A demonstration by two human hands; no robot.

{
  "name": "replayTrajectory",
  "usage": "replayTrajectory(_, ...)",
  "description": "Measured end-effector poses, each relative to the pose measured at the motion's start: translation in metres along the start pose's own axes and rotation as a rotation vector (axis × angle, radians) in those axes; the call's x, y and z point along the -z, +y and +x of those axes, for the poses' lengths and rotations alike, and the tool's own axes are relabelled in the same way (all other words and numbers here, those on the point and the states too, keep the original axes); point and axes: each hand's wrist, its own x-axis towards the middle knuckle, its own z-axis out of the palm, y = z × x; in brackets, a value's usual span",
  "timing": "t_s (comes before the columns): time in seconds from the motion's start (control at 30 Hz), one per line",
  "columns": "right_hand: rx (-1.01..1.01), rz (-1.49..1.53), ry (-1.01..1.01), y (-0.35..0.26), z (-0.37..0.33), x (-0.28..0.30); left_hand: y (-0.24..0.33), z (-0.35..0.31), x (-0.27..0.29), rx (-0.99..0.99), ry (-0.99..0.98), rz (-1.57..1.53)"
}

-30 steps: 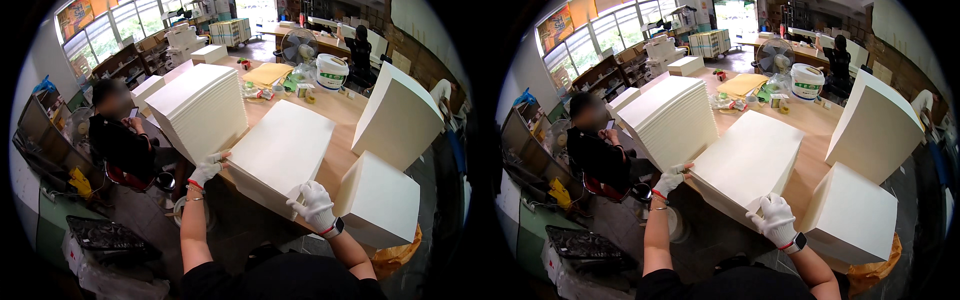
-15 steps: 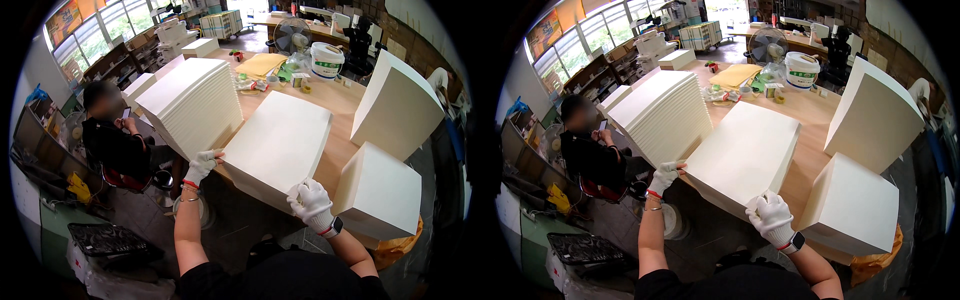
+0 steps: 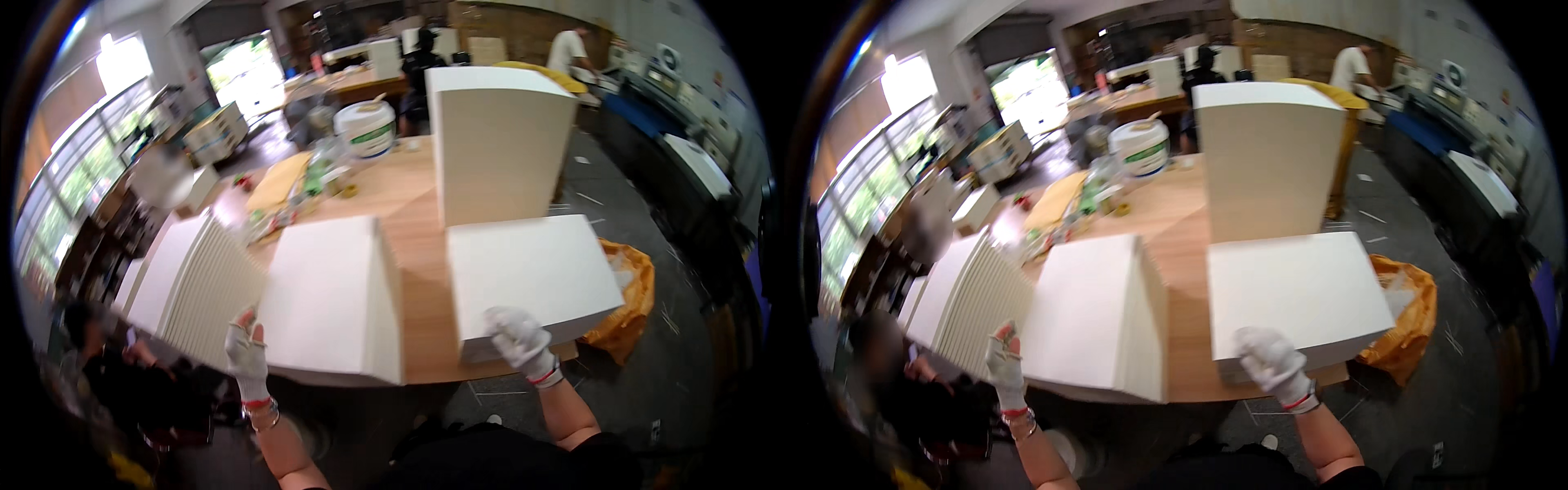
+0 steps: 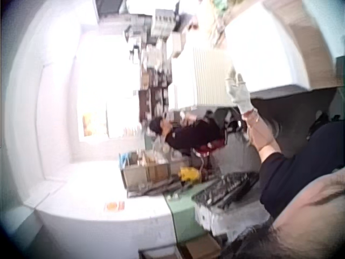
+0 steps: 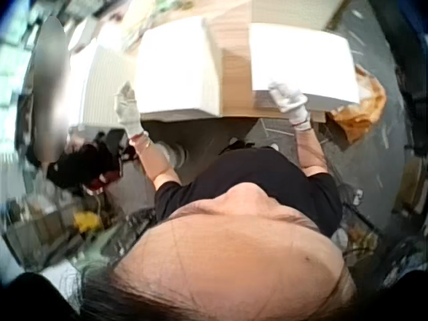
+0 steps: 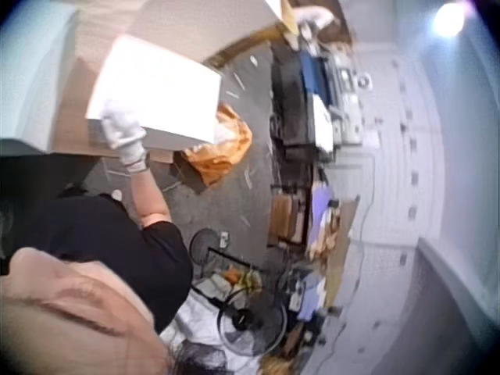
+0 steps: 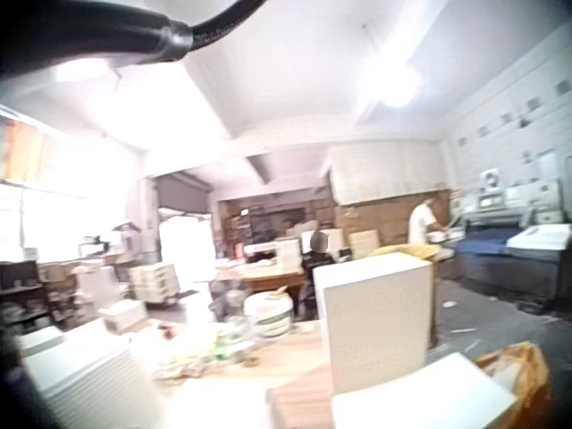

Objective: The person picks up individual white paper sheets from a stack on a table and places them onto a separate stack. The person wears white gloves and handles the paper one sheet at a time, repeating this action throughout the video.

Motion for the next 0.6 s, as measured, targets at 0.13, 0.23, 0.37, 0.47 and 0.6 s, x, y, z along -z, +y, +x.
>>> replayTrajectory(0.13,-0.161,-0.8,0.312,0.028,-0.038,0.125,0.089,-0.041,-0.115,-0.557,-0.41,0.236)
replayTrajectory(0.23,-0.254,-1.046,0.406,0.034,-0.07,0.187,0.131,-0.076,-0.21,-0.707,-0.803,0.012)
replayTrajectory(0.37,-0.655,-0.67,0.601,0.049,-0.085,0.211,0.167,-0.115,-0.312,-0.605,-1.401,-0.122)
replayTrajectory(0.47,-0.748,-0.726,0.224,0.033,-0.087,0.239,0.192,-0.143,-0.382,-0.696,-1.489,0.01)
replayTrajectory(0.6,-0.282,-1.184,0.139,0.041,-0.079,0.235,0.145,-0.153,-0.463,-1.019,-1.564,0.195)
